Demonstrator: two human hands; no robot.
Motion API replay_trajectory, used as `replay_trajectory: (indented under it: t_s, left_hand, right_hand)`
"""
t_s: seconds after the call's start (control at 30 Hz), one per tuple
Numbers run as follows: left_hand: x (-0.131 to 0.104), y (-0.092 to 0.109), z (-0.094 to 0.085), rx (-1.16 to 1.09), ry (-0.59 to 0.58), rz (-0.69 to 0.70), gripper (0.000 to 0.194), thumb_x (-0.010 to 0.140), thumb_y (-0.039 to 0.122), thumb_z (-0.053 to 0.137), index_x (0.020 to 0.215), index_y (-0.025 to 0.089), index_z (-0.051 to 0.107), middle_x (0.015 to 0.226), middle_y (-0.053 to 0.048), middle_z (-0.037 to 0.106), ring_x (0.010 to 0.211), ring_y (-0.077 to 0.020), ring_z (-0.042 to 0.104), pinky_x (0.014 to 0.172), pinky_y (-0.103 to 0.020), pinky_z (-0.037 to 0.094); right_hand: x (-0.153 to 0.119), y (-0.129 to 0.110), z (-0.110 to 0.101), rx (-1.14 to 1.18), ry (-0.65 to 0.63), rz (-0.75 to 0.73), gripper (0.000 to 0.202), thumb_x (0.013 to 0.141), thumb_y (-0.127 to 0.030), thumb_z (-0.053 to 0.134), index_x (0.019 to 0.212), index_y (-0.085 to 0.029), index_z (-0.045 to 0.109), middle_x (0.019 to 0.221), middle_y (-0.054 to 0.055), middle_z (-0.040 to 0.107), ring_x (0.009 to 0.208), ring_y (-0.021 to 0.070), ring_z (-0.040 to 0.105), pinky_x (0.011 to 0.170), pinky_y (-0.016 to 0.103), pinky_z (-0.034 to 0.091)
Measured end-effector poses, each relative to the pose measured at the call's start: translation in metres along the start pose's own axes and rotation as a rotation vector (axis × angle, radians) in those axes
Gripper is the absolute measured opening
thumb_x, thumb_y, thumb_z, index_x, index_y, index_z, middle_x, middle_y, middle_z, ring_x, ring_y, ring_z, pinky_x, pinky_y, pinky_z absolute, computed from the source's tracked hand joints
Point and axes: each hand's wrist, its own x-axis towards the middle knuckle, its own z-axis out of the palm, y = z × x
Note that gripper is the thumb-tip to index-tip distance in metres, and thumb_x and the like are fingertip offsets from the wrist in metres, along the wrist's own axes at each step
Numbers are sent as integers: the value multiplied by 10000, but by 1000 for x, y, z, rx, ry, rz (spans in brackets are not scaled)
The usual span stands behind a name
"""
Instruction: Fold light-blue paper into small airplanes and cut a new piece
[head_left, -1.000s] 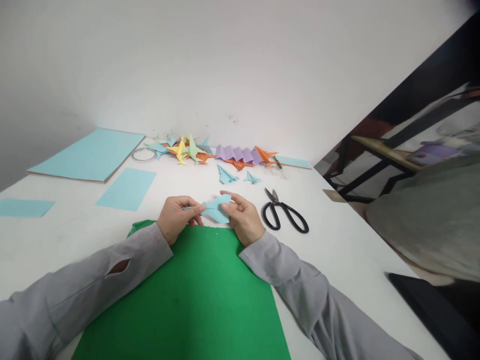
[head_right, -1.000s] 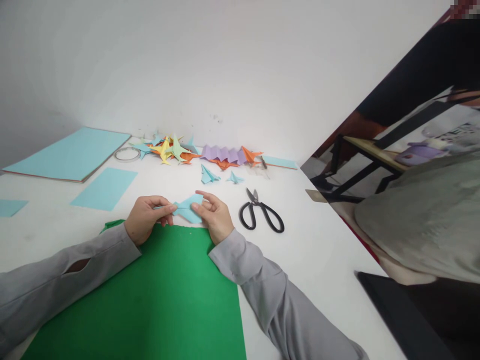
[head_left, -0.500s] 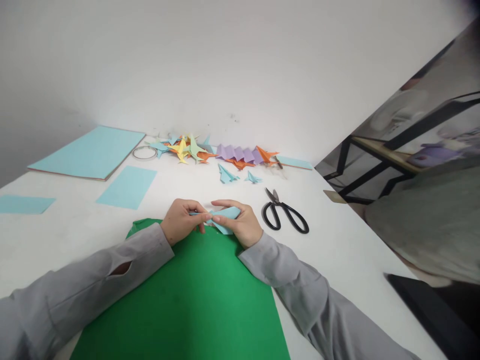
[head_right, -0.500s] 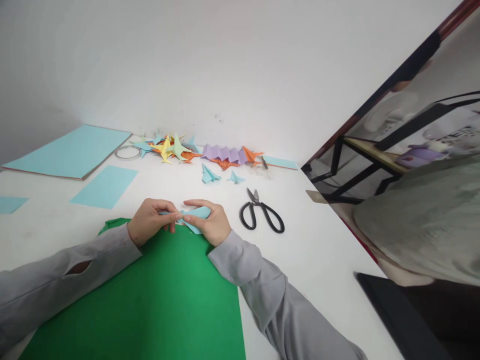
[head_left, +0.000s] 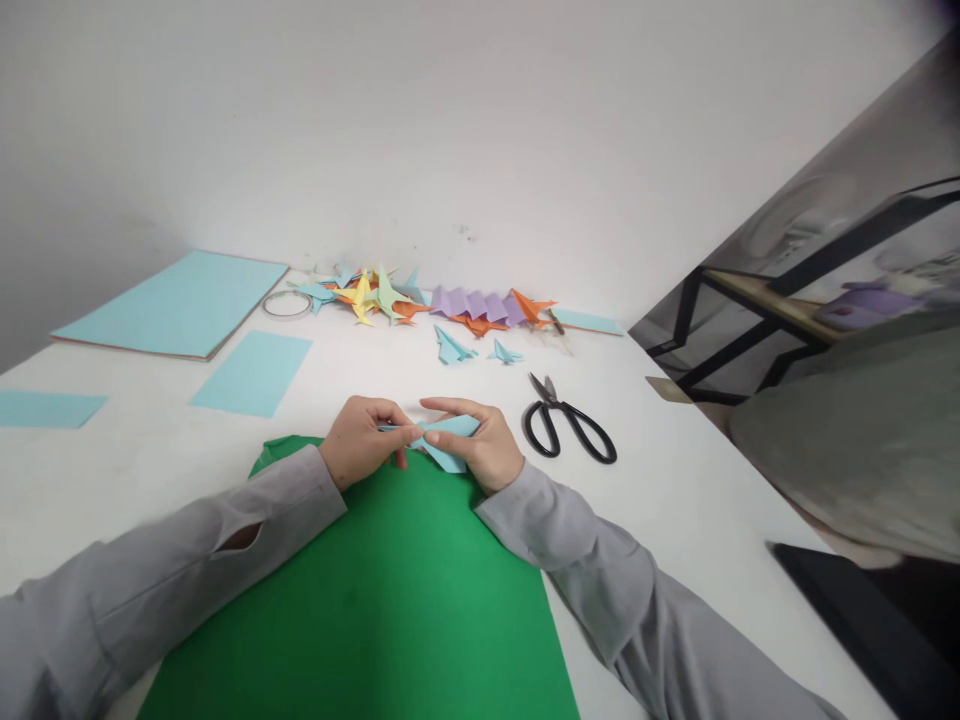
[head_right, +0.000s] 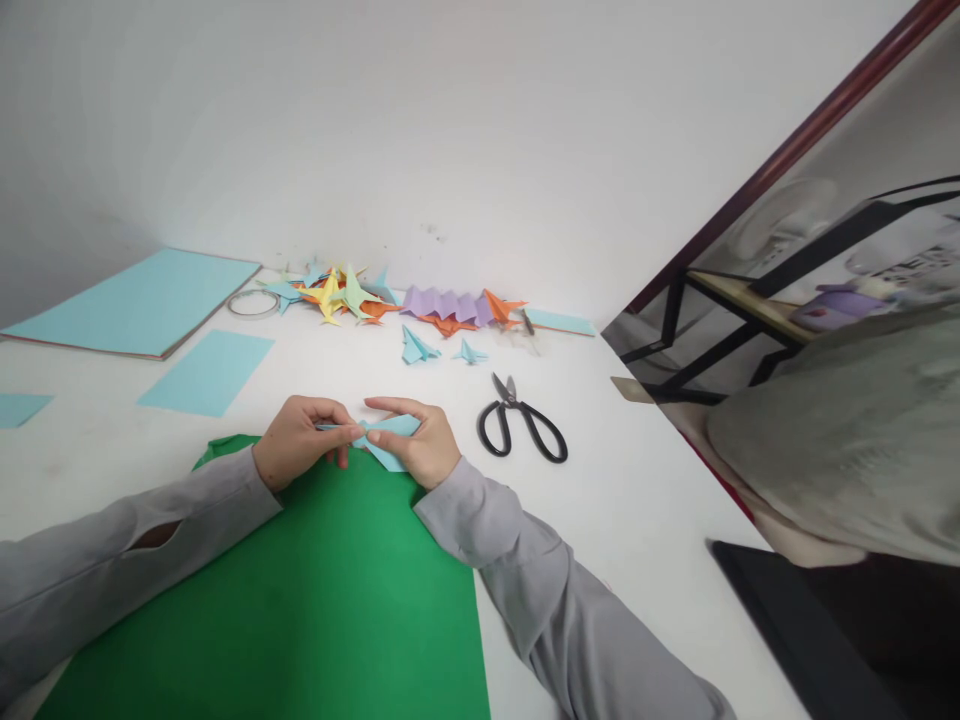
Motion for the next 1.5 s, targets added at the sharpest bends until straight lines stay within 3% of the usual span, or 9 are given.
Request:
replay_trajectory:
  t_s: [0.2,0.37,0.67,0.87,1.17,1.37,1.5]
  left_hand:
    - [0,3,1,-13,20,-14,211,622,296,676,537,125,586,389,10,556,353,-92,498,372,-192,350]
    - [2,1,-2,-102,1,-39,222,609,305,686,548,122,578,391,11,552,348,-93,503,368,-193,352]
    - [7,3,-10,-254,-16,-146,254,533,293,736,492,124,550,348,22,519,304,-86,475,333,-186,337]
    - [9,1,-11,-390,58,-160,248,512,250,746,465,125,537,339,27,508,291,-67,441,325,-178,314]
    - [10,0,-12,-452,101,-142,250,516,218,739,451,125,517,307,42,455,275,-51,394,319,-168,246]
    - [9,-2,-15,-393,-14,-135,234,514,212,738,464,123,527,349,42,477,278,-49,395,319,-172,226]
    - [7,0,-15,-237,-98,-111,223,540,231,727,482,121,542,331,48,464,284,-51,388,326,-174,238]
  right_hand:
    - [2,4,-1,18,16,21,451,546,-291,759,969,-170,661,640,24,681,561,180,623,550,300,485]
    - [3,6,-1,169,6,49,479,515,-302,773,957,-158,656,634,17,679,558,182,632,558,318,507]
    - [2,2,2,276,49,36,337,482,-206,785,799,-168,677,599,-17,658,506,120,589,502,244,472]
    - [4,6,0,327,100,65,349,524,-209,761,850,-164,645,485,-51,593,398,80,512,391,183,385]
    - [6,5,-2,423,88,24,288,580,-194,685,858,-147,628,433,-45,574,372,84,492,389,188,359]
    - [7,2,-2,447,96,48,193,672,-312,619,765,-147,658,477,-12,571,406,95,497,427,221,397]
    - [3,2,-1,298,49,51,209,671,-352,645,743,-157,668,521,-17,561,438,86,468,418,210,349]
